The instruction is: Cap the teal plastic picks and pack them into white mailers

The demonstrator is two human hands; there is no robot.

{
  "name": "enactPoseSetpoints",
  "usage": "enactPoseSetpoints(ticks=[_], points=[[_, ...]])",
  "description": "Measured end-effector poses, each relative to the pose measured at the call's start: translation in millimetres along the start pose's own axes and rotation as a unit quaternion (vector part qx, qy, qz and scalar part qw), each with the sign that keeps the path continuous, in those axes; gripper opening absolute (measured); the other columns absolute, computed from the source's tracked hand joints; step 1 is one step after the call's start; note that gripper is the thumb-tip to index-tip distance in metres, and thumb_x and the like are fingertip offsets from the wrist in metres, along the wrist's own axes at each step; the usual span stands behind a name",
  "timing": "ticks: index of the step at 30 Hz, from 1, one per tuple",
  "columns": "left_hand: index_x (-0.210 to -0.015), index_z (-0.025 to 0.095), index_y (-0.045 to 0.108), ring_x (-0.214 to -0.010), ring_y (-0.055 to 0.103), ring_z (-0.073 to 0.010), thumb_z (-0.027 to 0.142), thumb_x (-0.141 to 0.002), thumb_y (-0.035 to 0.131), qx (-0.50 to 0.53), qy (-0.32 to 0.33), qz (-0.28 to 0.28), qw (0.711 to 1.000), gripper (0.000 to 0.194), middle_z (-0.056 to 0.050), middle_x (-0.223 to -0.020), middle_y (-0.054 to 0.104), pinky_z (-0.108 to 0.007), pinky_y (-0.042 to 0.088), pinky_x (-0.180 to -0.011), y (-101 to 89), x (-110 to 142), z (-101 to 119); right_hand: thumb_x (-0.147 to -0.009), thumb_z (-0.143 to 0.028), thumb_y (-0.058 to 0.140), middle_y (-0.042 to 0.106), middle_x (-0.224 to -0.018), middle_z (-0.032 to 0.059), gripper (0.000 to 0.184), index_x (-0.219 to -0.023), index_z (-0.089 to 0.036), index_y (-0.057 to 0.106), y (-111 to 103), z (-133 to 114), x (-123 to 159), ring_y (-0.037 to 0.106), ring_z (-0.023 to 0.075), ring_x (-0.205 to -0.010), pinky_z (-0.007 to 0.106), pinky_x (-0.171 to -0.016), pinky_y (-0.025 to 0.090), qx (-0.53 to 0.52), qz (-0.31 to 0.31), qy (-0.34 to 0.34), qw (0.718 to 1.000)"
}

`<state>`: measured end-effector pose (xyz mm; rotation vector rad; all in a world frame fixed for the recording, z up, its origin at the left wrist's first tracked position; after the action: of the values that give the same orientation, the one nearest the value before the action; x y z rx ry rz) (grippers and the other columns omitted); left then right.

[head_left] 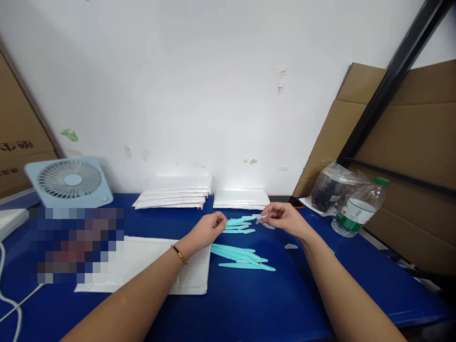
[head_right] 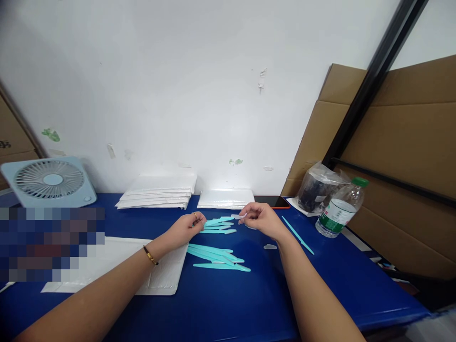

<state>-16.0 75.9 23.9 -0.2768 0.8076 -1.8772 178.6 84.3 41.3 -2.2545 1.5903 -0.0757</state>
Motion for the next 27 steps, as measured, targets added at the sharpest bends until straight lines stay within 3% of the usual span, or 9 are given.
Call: enactPoseSetpoints(ticks=[10,14,16,20,22,27], points=[[-0.084,0.017,0.055,-0.061,0.048,-0.0121,0.04,-0.087,0.035,-0.052,0.02,0.003,0.998,0.03,-0.001,-0.073,0.057,-0.023,0.037,-0.056,7.3,-2.4,0.6,-0.066,-0.038,0.069,0.069,-0.074,0.0065,0.033,-0.087,-0.014,0.063,24.9,4.7,-5.6,0.065,0.0185,-0.072,0.028,-0.066,0.048,0.034,-0.033,0.017,0.999],[-0.089,0.021,0.06,-0.084,0.055,-0.0176,0.036,-0.085,0.041,-0.14,0.032,0.053,0.988,0.025,-0.003,-0.089,0.062,-0.027,0.04,-0.071,-2.2,-2.0,3.4,-0.07,-0.034,0.063,0.067,-0.081,0.0055,0.026,-0.088,-0.015,0.066,4.1,1.1,-2.5,0.062,0.0168,-0.074,0.027,-0.067,0.047,0.164,-0.015,0.002,0.986],[-0.09,0.022,0.062,-0.092,0.053,-0.019,0.037,-0.083,0.046,-0.159,0.049,0.053,0.985,0.023,-0.004,-0.095,0.062,-0.028,0.04,-0.076,-3.2,0.3,9.5,-0.068,-0.032,0.063,0.066,-0.078,0.0041,0.021,-0.082,-0.016,0.067,-13.7,9.7,4.6,0.06,0.0162,-0.07,0.025,-0.061,0.045,0.253,-0.027,0.038,0.966],[-0.086,0.023,0.064,-0.084,0.055,-0.0168,0.046,-0.071,0.061,-0.14,0.097,-0.072,0.983,0.027,-0.001,-0.09,0.063,-0.025,0.039,-0.072,18.9,8.9,23.5,-0.048,-0.023,0.073,0.064,-0.073,0.002,0.028,-0.075,-0.018,0.067,-40.1,48.7,26.0,0.058,0.0175,-0.064,0.023,-0.051,0.041,0.387,-0.108,0.179,0.898],[-0.084,0.023,0.065,-0.079,0.055,-0.0146,0.046,-0.067,0.065,-0.134,0.103,-0.123,0.978,0.028,0.001,-0.085,0.063,-0.024,0.039,-0.07,28.6,13.4,25.3,-0.045,-0.018,0.071,0.064,-0.072,0.0019,0.027,-0.072,-0.019,0.067,-43.6,60.9,31.3,0.058,0.0177,-0.063,0.022,-0.048,0.039,0.425,-0.13,0.213,0.87],[-0.078,0.021,0.066,-0.07,0.055,-0.0119,0.047,-0.069,0.063,-0.117,0.075,-0.166,0.976,0.028,0.001,-0.078,0.064,-0.02,0.036,-0.055,39.8,16.4,19.1,-0.051,-0.012,0.06,0.064,-0.067,0.0012,0.021,-0.07,-0.019,0.068,-27.5,53.1,19.7,0.057,0.0147,-0.059,0.021,-0.048,0.037,0.444,-0.11,0.159,0.875]])
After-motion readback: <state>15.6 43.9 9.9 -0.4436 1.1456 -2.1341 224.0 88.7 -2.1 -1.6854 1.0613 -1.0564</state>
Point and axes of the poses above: each hand's wrist, its own x-axis away from the middle knuckle, its own y-axis out of the palm, z = x × y, the point moved 10 cm from there along -x, towards the middle knuckle
